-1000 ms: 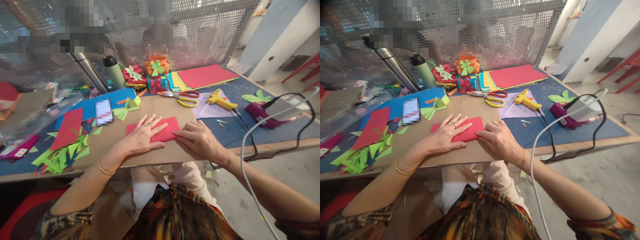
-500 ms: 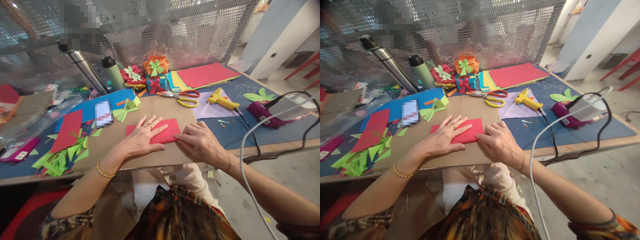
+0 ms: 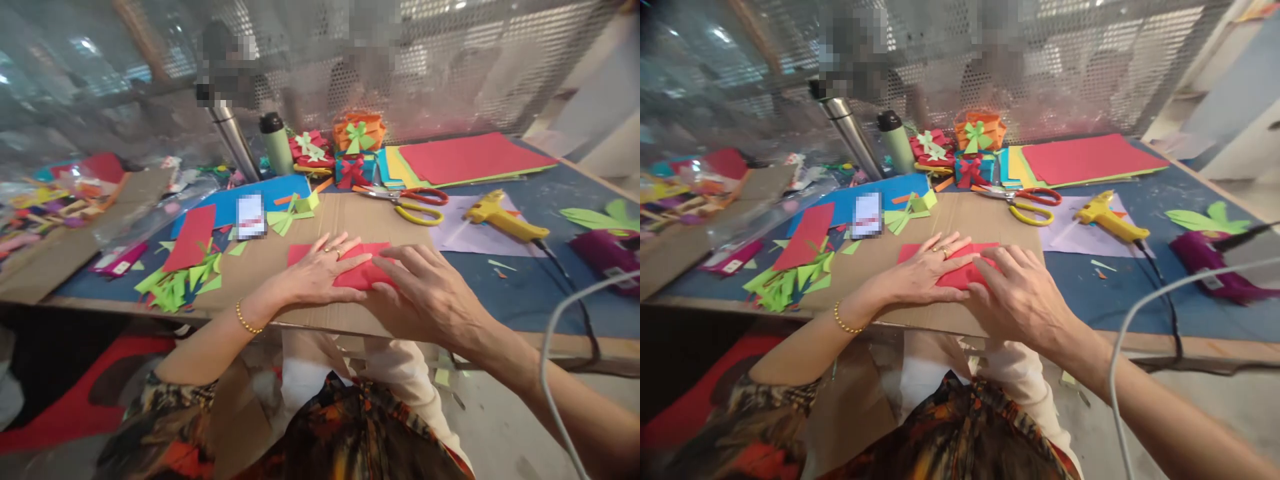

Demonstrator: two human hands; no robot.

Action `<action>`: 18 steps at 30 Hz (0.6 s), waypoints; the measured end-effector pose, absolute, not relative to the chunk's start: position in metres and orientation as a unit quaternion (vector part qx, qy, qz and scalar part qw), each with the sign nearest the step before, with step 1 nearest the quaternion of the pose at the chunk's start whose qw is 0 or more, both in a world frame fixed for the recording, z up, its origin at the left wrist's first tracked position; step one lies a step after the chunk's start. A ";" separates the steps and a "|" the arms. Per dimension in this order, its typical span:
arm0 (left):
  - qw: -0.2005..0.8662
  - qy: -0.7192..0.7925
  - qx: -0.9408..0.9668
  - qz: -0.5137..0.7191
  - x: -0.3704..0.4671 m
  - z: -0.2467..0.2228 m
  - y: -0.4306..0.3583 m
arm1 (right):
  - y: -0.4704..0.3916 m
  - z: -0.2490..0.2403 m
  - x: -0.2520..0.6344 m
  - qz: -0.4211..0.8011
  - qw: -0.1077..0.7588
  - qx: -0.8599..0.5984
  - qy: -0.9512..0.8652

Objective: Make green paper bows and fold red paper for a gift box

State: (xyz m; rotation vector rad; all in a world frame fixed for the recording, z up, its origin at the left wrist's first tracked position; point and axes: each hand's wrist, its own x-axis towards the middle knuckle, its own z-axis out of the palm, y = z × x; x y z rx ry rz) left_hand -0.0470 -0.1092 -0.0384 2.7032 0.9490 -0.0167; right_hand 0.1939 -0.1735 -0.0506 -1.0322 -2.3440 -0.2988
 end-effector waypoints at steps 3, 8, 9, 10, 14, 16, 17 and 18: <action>0.138 0.337 0.931 -0.005 -0.047 -0.041 -0.109 | -0.165 -0.064 0.187 -0.056 0.256 -0.353 -0.898; 0.144 0.325 0.935 0.003 -0.049 -0.045 -0.107 | -0.162 -0.104 0.186 -0.080 0.284 -0.351 -0.889; 0.146 0.322 0.935 0.004 -0.049 -0.045 -0.107 | -0.162 -0.110 0.187 -0.088 0.288 -0.351 -0.887; 0.147 0.321 0.936 0.004 -0.049 -0.045 -0.107 | -0.163 -0.113 0.187 -0.095 0.289 -0.349 -0.886; 0.148 0.325 0.934 -0.008 -0.047 -0.042 -0.107 | -0.165 -0.111 0.186 -0.131 0.280 -0.353 -0.883; 0.151 0.325 0.934 -0.013 -0.047 -0.041 -0.108 | -0.167 -0.105 0.186 -0.153 0.270 -0.356 -0.882; 0.154 0.323 0.934 -0.011 -0.047 -0.041 -0.108 | -0.168 -0.101 0.186 -0.160 0.260 -0.354 -0.884; 0.159 0.321 0.934 -0.008 -0.047 -0.041 -0.107 | -0.169 -0.098 0.186 -0.166 0.250 -0.348 -0.888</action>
